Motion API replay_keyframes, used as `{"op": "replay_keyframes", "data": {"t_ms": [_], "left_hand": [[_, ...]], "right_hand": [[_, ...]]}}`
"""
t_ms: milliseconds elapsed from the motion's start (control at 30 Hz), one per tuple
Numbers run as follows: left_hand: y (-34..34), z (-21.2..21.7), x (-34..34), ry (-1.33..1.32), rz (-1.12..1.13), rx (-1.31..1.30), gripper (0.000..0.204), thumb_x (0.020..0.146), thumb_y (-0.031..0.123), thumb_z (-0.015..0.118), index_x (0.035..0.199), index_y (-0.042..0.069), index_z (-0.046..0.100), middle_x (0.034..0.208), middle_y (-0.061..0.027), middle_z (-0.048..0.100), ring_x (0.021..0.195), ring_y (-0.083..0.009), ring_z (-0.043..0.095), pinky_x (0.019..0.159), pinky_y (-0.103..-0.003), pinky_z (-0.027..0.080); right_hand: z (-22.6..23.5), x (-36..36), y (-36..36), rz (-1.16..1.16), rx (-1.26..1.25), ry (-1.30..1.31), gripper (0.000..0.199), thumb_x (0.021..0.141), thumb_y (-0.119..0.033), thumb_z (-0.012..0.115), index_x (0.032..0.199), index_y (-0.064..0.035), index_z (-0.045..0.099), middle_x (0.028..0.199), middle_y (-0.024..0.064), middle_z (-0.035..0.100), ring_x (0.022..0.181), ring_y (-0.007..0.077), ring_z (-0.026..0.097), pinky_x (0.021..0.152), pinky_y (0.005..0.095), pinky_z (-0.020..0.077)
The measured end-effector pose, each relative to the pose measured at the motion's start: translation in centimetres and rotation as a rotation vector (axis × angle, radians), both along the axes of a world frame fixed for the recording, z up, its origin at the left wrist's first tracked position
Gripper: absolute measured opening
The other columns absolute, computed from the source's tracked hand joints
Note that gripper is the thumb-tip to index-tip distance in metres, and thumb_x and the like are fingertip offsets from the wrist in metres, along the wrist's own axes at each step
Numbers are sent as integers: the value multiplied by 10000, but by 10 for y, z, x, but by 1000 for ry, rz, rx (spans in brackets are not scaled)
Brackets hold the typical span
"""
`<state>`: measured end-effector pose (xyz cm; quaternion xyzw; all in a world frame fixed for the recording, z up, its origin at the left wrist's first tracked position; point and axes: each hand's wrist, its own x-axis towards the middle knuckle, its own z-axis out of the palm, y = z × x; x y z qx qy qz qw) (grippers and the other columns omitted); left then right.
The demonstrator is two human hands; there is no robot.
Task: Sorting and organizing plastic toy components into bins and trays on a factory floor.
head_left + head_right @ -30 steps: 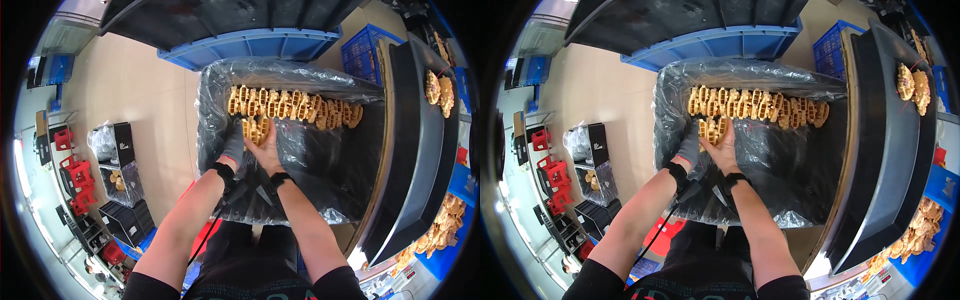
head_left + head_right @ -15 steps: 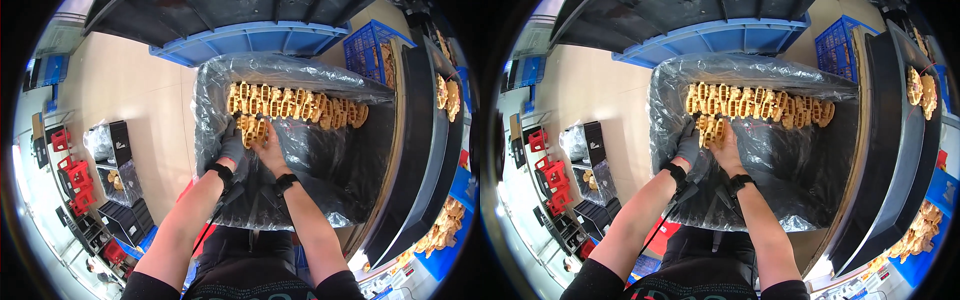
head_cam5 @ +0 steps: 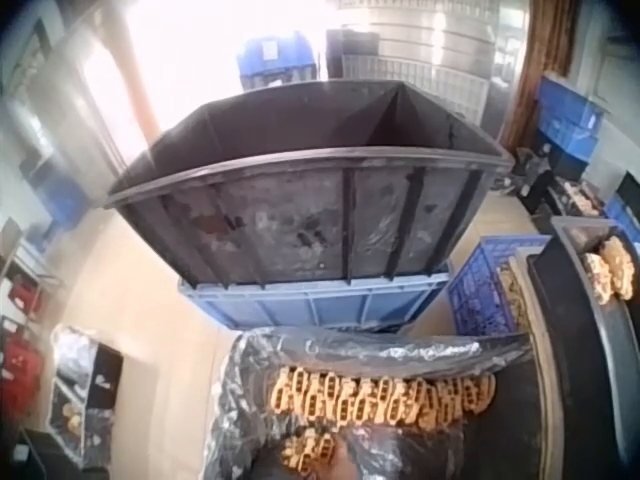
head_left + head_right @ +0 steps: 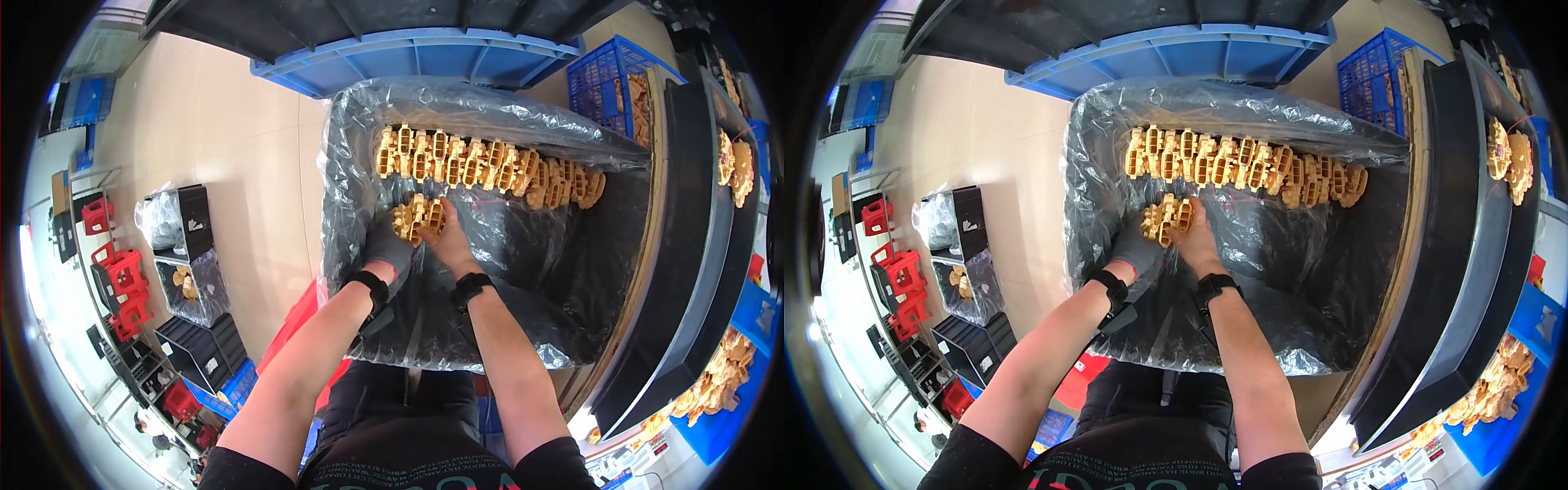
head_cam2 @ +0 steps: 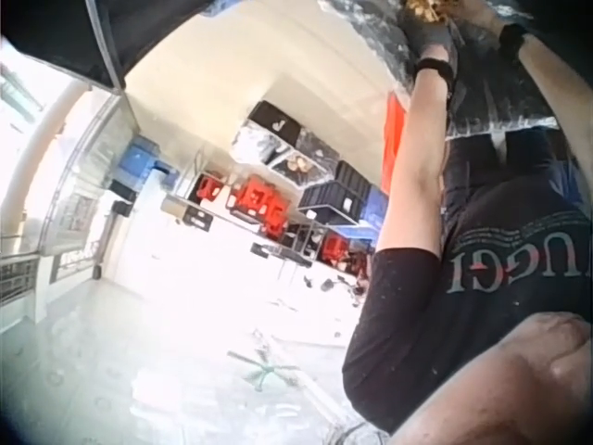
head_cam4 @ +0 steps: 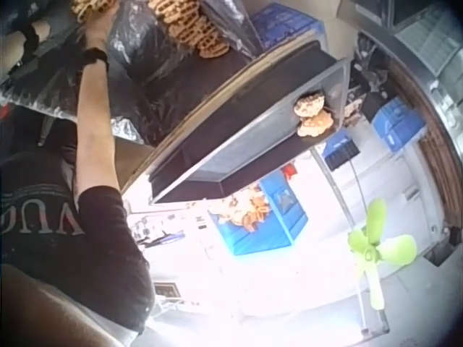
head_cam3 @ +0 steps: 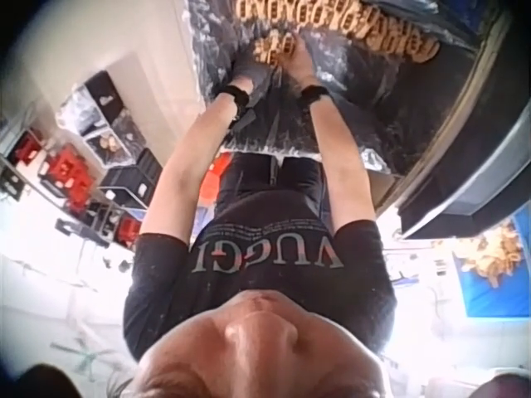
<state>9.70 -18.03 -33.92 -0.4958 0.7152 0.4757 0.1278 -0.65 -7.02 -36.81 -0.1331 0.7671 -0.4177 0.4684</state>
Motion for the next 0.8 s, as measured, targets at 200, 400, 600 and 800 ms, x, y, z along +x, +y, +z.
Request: {"op": "replay_keyframes", "data": {"t_ms": [200, 400, 600, 800], "left_hand": [[9, 10, -14, 393, 158, -169, 521, 723, 64, 676, 1213, 37, 501, 1134, -185, 577, 1087, -314, 560, 932, -382, 442], [1, -15, -7, 347, 286, -99, 456, 780, 5, 583, 1223, 20, 478, 1171, -178, 579, 1090, -305, 568, 921, -377, 448], [-12, -16, -12, 357, 319, 145, 377, 849, 124, 598, 1194, 8, 503, 1111, -153, 602, 1022, -239, 583, 850, -331, 457], [2, -19, 1, 507, 393, -57, 340, 954, 253, 466, 1213, 39, 518, 1072, -78, 592, 960, -187, 552, 849, -318, 437]], "right_hand": [[18, -14, 6, -160, -153, -120, 793, 829, -84, 678, 1442, -38, 177, 1204, 167, 560, 1014, 225, 604, 817, 322, 506], [26, -5, -17, -65, 41, 226, 778, 780, -83, 683, 1431, -101, 258, 1234, 246, 455, 1098, 393, 522, 940, 421, 449], [33, -13, -13, -59, 16, 233, 790, 782, -134, 688, 1436, -104, 247, 1254, 253, 443, 1163, 402, 468, 990, 418, 409], [43, -2, -24, -121, -16, 187, 810, 718, -343, 764, 1387, -174, 340, 1414, 284, 250, 1227, 436, 413, 1014, 427, 393]]}}
